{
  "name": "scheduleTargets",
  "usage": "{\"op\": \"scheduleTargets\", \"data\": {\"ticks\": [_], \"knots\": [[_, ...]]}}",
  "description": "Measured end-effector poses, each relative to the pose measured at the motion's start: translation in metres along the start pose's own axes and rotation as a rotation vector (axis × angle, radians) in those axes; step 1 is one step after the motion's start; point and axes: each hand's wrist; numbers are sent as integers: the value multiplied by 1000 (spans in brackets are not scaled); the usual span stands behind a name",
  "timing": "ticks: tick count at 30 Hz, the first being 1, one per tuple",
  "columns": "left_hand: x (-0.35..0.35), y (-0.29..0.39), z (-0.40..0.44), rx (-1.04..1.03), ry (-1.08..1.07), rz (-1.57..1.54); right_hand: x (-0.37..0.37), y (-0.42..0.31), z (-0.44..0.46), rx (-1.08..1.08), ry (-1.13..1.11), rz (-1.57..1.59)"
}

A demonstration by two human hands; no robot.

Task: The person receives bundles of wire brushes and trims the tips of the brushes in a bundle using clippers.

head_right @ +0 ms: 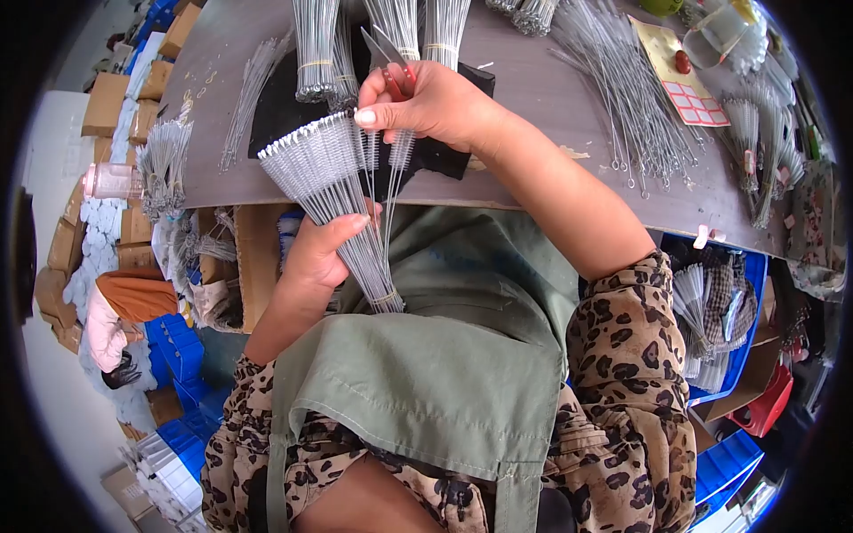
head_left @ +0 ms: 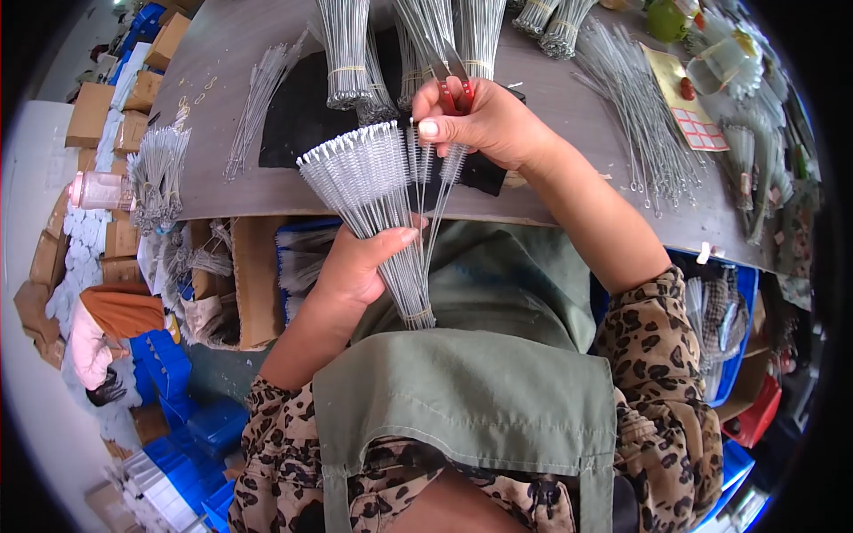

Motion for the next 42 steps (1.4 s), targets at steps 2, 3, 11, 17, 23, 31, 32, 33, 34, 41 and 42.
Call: {"op": "scheduleTargets", "data": {"ticks": [2,3,11,17,23,31,32,33,34,41,42], "knots": [[1,0,-2,6,13,-6,0,4,2,65,17,-23],[-1,2,-3,13,27,-13,-2,-1,0,20,38,-6],[0,1,-6,-3,45,-52,2,-6,-2,-27,31,-88],[2,2,-10,-9,57,-55,5,-2,1,80,-54,-108],[3,-1,-10,-5,39,-36,7,-5,3,128,-125,-169],[1,0,-11,17,16,-30,1,-24,-3,139,-144,-482],[2,0,-11,16,14,-27,3,-25,-2,139,-155,-519],[2,0,-12,15,11,-25,4,-25,-2,139,-166,-556],[3,0,-12,14,9,-23,4,-26,-2,135,-177,-551],[3,0,-13,14,-6,-39,5,-27,0,89,-217,-418],[3,0,-14,21,-3,-46,6,-26,0,98,-231,-374]]}}
Point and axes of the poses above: each hand's wrist, its own z-axis towards the middle knuckle, its own x-axis out of the back of the hand, y = z × x, and after that the axes turned 1 degree about y, right-handed
